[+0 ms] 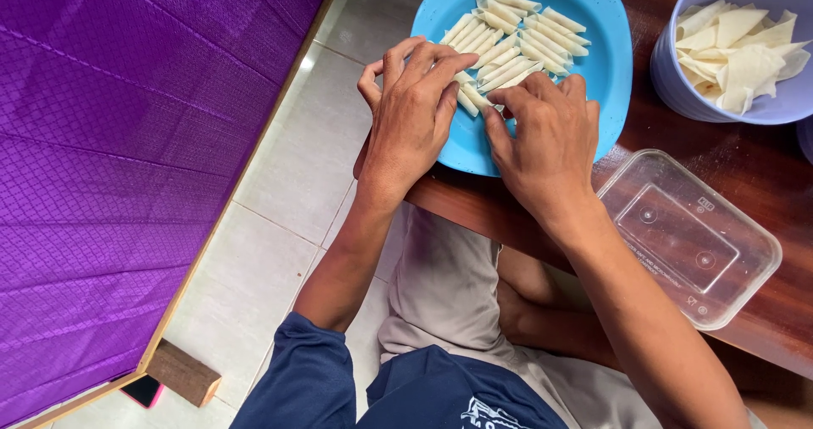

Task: Manually assembling nut rolls by placing a peanut inside a square wrapper and rolling it into a tube.

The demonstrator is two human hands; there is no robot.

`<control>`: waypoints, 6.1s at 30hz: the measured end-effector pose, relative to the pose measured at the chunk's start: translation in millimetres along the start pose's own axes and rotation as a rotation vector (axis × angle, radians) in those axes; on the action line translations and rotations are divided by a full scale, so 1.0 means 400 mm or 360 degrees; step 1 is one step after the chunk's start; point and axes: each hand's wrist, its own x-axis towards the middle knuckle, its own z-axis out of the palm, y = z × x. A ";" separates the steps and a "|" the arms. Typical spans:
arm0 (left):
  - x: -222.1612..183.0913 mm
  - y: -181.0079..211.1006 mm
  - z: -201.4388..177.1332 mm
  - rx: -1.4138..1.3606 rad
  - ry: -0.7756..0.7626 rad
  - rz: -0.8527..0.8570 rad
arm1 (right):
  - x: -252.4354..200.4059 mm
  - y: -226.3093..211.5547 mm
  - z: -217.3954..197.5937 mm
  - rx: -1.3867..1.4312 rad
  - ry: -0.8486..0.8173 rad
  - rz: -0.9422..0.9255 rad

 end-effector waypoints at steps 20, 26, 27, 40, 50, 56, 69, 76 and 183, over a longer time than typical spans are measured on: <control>0.118 0.356 0.067 -0.0415 -0.0040 0.0494 | -0.169 0.247 -0.376 -0.0154 0.0211 0.0199; 0.209 0.392 0.123 -0.0437 -0.0065 0.0573 | -0.176 0.230 -0.433 0.0002 0.0080 0.0261; 0.223 0.390 0.139 -0.0405 -0.0033 0.0609 | -0.175 0.225 -0.444 0.0073 0.0032 0.0319; 0.291 0.376 0.256 -0.0702 -0.0148 0.0525 | -0.019 0.380 -0.431 0.0432 -0.0073 0.0246; 0.254 0.417 0.299 -0.0253 -0.0329 0.0522 | -0.049 0.389 -0.432 0.0246 0.0031 0.0375; 0.259 0.425 0.358 0.0002 -0.0472 0.0430 | -0.059 0.409 -0.426 0.0197 -0.0117 0.0448; 0.267 0.400 0.330 -0.0132 -0.0623 0.0371 | -0.075 0.407 -0.430 0.0288 -0.0008 0.0379; 0.260 0.390 0.222 -0.0427 -0.0585 0.0450 | -0.080 0.418 -0.414 0.0764 0.0224 0.0434; 0.233 0.459 0.226 -0.1871 -0.0171 0.0353 | -0.078 0.402 -0.354 0.1677 0.0682 0.0722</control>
